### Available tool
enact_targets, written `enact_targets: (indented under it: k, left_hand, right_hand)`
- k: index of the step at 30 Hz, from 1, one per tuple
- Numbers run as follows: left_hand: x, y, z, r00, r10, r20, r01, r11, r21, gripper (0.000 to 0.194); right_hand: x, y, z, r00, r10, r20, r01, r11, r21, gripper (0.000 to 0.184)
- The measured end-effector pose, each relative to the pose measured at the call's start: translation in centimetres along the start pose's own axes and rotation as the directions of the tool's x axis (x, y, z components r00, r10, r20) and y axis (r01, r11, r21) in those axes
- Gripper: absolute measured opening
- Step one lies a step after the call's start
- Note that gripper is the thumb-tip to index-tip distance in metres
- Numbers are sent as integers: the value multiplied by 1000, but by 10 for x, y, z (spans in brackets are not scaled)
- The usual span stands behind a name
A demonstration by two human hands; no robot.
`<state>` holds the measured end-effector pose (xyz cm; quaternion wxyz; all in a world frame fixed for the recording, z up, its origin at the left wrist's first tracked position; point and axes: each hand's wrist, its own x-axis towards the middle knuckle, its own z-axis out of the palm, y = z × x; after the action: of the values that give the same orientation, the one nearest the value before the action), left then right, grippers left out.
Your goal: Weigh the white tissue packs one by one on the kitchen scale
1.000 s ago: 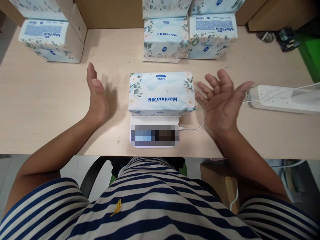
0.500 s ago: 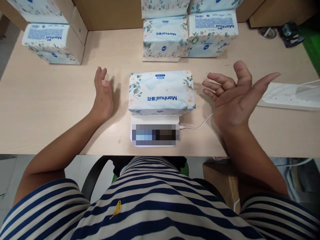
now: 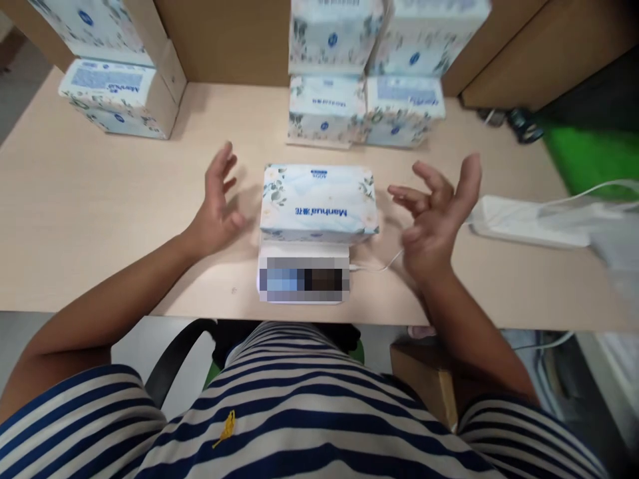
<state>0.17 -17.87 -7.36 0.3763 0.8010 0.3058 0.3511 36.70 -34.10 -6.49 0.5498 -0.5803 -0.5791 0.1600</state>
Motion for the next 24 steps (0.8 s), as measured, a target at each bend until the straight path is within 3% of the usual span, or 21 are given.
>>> enact_targets:
  k: [3,5,7,12,15,18,21,22,24]
  left_hand:
    - [-5,8,5,983,65,169,-56,997,-59,151]
    - [-8,11,8,960,52,274,-37,998,-58,150]
    - [-11,14,8,950,39,309,-29,999,-39,146]
    - [-11,27,-7,978,61,201,-61,998,-7,146]
    - [-1,31,-34,993,86,74,-89,995,34,152]
    - [10,26,-77,989,36,-146,-14,988,153,150]
    - [15,11,-124,905,-155,-396,308,881,358,131]
    - [14,4,-138,851,-238,-469,441,808,390,122]
    - [8,-12,-160,700,-412,-583,679,635,368,106]
  right_hand:
    - [-4,11,5,959,-176,221,194,979,-64,146]
    - [2,16,10,906,-199,374,236,970,-55,147]
    - [14,12,15,855,-180,486,244,967,-72,146]
    - [59,-27,32,792,-162,589,310,937,-160,113]
    - [92,-49,59,826,-220,519,336,931,-140,108]
    - [126,-69,109,879,-286,381,346,933,-99,114]
    - [163,-90,176,909,-277,310,309,949,-58,120]
    - [176,-97,199,913,-266,309,296,954,-51,120]
    - [197,-109,247,907,-241,346,274,960,-51,114]
